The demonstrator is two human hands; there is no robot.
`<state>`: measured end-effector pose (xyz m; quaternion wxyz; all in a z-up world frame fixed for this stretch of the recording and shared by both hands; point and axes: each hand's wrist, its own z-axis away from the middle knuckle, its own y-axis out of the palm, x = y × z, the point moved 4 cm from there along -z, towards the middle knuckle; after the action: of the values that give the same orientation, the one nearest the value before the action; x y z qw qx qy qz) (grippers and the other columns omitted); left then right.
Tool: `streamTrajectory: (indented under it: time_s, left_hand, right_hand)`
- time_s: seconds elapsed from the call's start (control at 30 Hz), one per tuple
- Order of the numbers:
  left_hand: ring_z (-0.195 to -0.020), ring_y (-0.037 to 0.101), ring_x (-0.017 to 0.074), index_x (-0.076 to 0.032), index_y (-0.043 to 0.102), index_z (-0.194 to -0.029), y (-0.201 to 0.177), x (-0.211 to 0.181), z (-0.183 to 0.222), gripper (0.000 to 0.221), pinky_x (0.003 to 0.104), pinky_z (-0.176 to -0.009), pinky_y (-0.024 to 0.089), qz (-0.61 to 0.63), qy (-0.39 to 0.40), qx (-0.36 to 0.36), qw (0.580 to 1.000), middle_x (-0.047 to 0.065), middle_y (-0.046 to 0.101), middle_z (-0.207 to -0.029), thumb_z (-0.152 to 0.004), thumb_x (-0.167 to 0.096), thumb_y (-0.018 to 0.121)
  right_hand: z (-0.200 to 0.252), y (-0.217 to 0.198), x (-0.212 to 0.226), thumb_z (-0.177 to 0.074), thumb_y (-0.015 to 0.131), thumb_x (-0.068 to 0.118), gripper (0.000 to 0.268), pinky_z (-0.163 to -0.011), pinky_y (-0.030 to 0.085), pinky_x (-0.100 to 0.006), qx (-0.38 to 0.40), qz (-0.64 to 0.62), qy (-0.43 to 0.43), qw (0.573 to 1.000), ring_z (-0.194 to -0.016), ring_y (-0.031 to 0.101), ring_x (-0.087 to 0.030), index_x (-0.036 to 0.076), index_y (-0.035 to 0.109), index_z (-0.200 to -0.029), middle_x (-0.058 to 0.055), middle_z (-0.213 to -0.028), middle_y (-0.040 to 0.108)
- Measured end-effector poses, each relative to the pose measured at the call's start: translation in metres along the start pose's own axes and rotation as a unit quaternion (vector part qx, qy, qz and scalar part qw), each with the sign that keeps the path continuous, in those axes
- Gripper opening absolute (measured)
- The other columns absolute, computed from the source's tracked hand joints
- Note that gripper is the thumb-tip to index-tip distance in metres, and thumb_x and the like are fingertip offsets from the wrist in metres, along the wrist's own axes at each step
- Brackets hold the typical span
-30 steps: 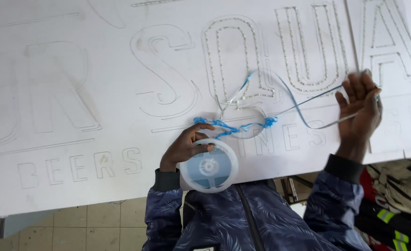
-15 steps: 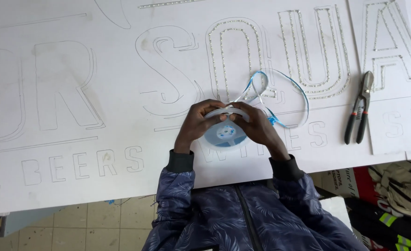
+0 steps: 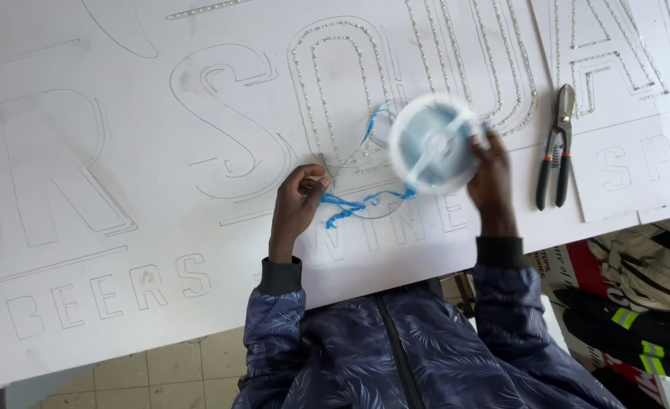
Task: Laying out flexible LED strips along the outlines of letters on a sign board for assembly.
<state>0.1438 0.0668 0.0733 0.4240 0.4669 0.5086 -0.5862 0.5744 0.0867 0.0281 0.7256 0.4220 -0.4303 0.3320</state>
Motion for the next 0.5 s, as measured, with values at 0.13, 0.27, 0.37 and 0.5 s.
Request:
streamTrajectory:
  time_s: [0.13,0.27,0.37,0.5]
  left_hand:
    - [-0.107,0.076,0.0378,-0.004,0.075,-0.137,0.024,-0.024,-0.022,0.038,0.051,-0.097,0.061,-0.187,0.07,-0.051,0.978,0.02,0.075,-0.126,-0.11,-0.031,0.076]
    - [-0.115,0.068,0.0369,-0.008,0.078,-0.133,0.051,-0.028,-0.015,0.03,0.052,-0.1,0.053,-0.319,0.062,-0.034,0.945,0.012,0.069,-0.117,-0.108,-0.024,0.081]
    - [-0.106,0.068,0.0333,-0.011,0.076,-0.119,0.062,-0.023,-0.024,0.015,0.05,-0.087,0.055,-0.342,0.028,-0.08,0.936,0.007,0.073,-0.109,-0.104,-0.013,0.08]
    - [-0.091,0.081,0.0379,-0.006,0.081,-0.118,0.08,-0.053,-0.02,0.013,0.049,-0.082,0.065,-0.199,0.001,-0.061,0.978,0.017,0.079,-0.096,-0.11,-0.017,0.079]
  right_hand:
    - [-0.054,-0.05,0.047,-0.119,0.07,0.011,0.044,-0.112,0.074,-0.06,-0.001,-0.106,-0.063,0.992,-0.114,0.088,-0.033,0.014,0.059,-0.161,-0.013,-0.132,0.082]
    - [-0.058,-0.106,0.068,-0.127,0.074,0.039,0.081,-0.08,0.081,-0.04,-0.042,0.14,-0.082,0.986,-0.081,0.088,-0.023,0.014,0.021,-0.182,-0.012,-0.106,0.082]
    - [-0.067,-0.105,0.1,-0.129,0.07,0.038,0.087,-0.048,0.06,-0.036,-0.083,0.348,-0.15,0.922,-0.055,0.069,-0.021,0.001,0.014,-0.183,-0.015,-0.081,0.078]
    - [-0.011,-0.001,0.131,-0.107,0.056,0.015,0.034,-0.048,0.045,-0.023,-0.008,0.174,-0.081,0.981,-0.052,0.061,-0.017,-0.003,0.077,-0.127,-0.014,-0.073,0.072]
